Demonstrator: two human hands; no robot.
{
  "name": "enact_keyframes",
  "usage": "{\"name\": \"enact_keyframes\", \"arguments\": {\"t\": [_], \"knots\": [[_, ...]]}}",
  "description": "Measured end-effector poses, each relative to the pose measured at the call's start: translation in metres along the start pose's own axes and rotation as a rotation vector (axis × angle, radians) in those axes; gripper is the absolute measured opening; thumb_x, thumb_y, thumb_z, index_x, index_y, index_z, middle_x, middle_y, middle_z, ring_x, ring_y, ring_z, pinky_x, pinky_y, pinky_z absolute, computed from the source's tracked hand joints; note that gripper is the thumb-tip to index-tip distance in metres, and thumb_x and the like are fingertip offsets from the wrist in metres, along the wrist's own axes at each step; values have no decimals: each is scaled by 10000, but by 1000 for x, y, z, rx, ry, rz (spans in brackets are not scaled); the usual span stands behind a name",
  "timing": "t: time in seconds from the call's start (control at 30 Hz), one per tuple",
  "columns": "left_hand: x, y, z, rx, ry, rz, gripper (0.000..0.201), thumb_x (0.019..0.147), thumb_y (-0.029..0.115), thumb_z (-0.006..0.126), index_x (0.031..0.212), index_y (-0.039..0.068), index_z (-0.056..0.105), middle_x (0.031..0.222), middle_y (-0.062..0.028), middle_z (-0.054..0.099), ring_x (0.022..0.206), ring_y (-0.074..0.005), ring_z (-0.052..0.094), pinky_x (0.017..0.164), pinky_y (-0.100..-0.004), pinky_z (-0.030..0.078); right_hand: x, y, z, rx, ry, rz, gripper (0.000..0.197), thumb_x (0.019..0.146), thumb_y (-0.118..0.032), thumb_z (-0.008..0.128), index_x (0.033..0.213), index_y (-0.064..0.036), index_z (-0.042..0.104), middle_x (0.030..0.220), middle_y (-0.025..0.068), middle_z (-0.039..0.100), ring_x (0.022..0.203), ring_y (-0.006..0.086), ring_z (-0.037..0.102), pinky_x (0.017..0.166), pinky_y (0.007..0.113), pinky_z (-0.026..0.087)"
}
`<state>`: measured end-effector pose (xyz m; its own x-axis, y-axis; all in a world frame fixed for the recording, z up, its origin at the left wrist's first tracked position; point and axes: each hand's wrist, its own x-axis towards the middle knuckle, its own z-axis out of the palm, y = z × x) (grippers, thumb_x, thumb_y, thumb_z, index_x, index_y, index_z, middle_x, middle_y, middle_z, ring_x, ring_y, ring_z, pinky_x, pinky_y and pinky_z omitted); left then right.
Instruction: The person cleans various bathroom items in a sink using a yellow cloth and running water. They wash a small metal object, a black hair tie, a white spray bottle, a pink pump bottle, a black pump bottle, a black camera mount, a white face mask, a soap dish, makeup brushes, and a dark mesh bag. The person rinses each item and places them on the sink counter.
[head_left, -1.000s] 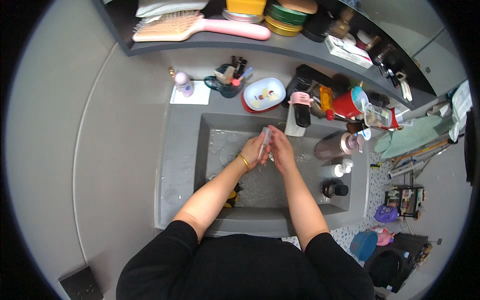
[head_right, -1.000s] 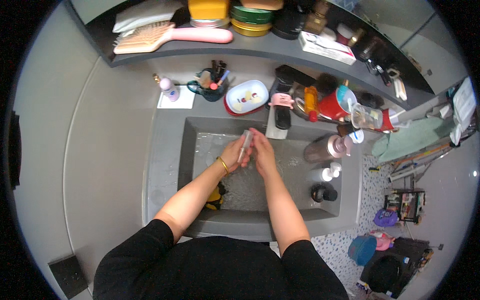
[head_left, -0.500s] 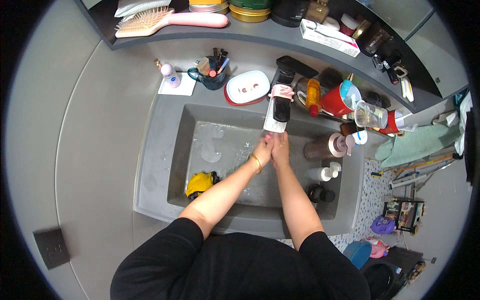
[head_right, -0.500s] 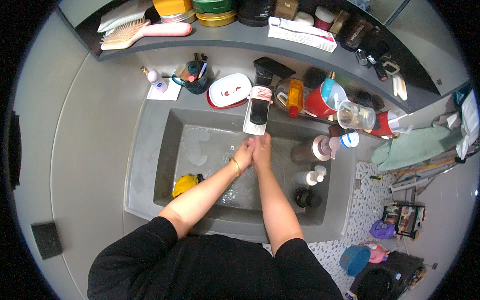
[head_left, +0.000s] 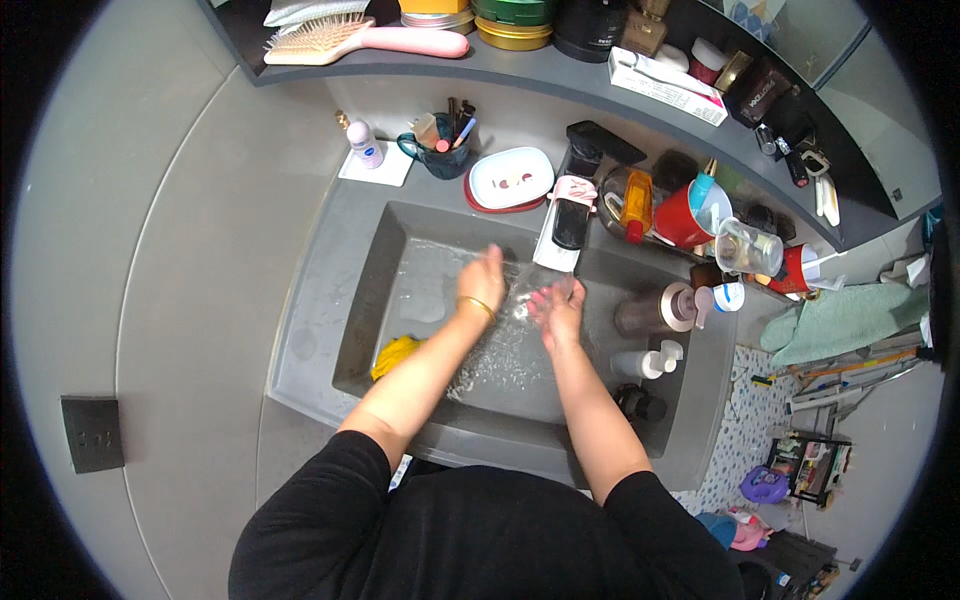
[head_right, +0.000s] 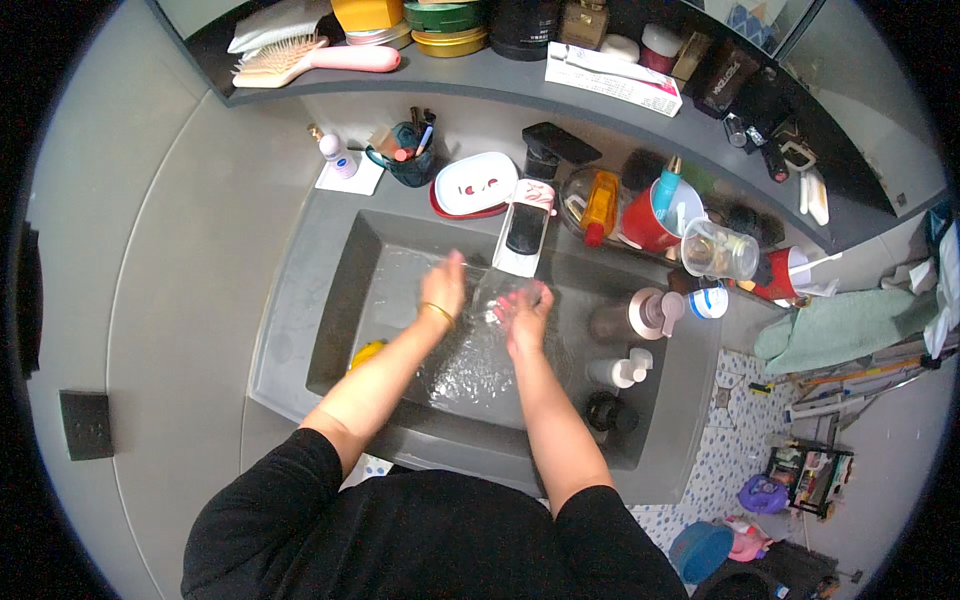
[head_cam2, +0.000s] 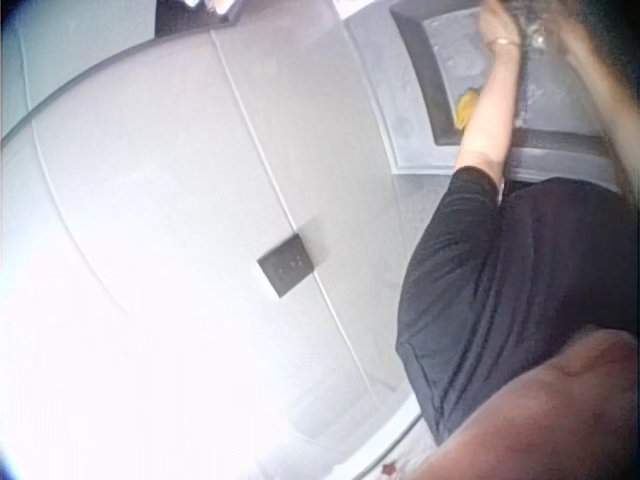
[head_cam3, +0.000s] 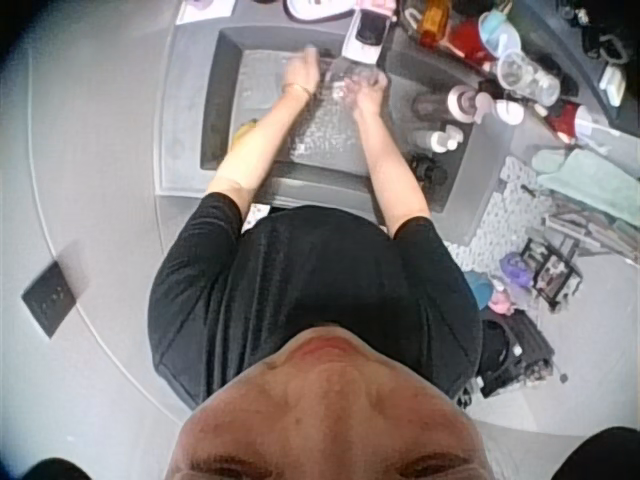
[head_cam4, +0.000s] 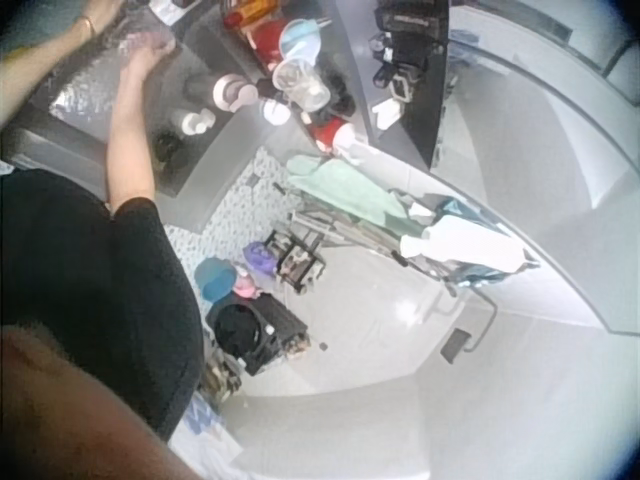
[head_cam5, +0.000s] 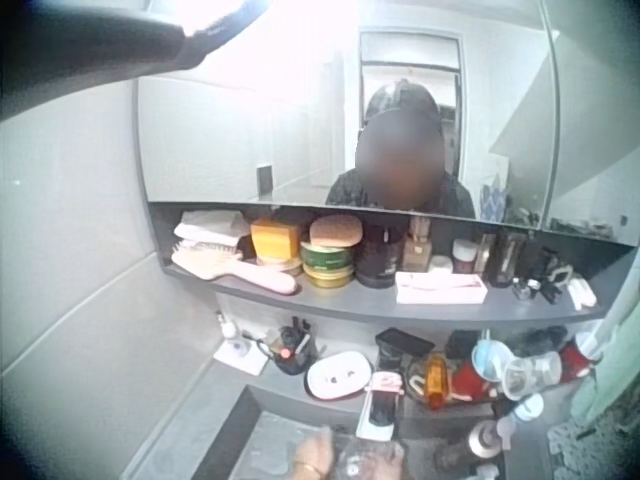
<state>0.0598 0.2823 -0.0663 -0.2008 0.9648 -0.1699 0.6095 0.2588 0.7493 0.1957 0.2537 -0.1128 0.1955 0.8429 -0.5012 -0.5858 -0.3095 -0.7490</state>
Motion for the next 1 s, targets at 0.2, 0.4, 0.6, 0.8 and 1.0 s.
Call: {"name": "enact_keyframes", "arguments": {"t": [0.2,0.4,0.6,0.8,1.0], "knots": [[97,-16,-23,-254,428,-12,256,784,242,500,793,-14,493,704,-203,583,689,-365,574,636,-412,443,-17,-10,-15,4,-125,80,290,865,-216,476,1114,-185,333,884,54,493,691,168,529,572,294,476],[98,6,-49,-364,167,-79,201,684,87,600,758,-63,489,576,-141,563,450,-222,591,384,-321,468,-20,-13,-13,-96,-233,77,202,861,-232,483,1036,-180,396,887,36,504,660,152,524,526,282,462],[69,-28,-48,-530,84,-209,256,702,19,550,905,-105,455,660,-179,575,455,-238,590,399,-316,498,-9,-9,-5,-19,-259,123,176,845,-202,509,1008,-173,448,925,34,518,685,151,527,526,298,463],[-24,-78,-62,-722,71,-399,344,728,-20,496,1033,-123,374,703,-197,569,496,-266,597,423,-327,521,-2,4,-11,133,-231,177,165,836,-203,524,994,-158,507,904,39,526,756,175,523,591,350,466],[-41,-111,-58,-814,124,-686,293,746,-43,472,980,-178,361,715,-224,561,520,-302,601,407,-337,527,12,22,-20,273,-186,334,223,821,-311,523,957,-134,526,800,33,531,708,180,521,600,348,448]]}}
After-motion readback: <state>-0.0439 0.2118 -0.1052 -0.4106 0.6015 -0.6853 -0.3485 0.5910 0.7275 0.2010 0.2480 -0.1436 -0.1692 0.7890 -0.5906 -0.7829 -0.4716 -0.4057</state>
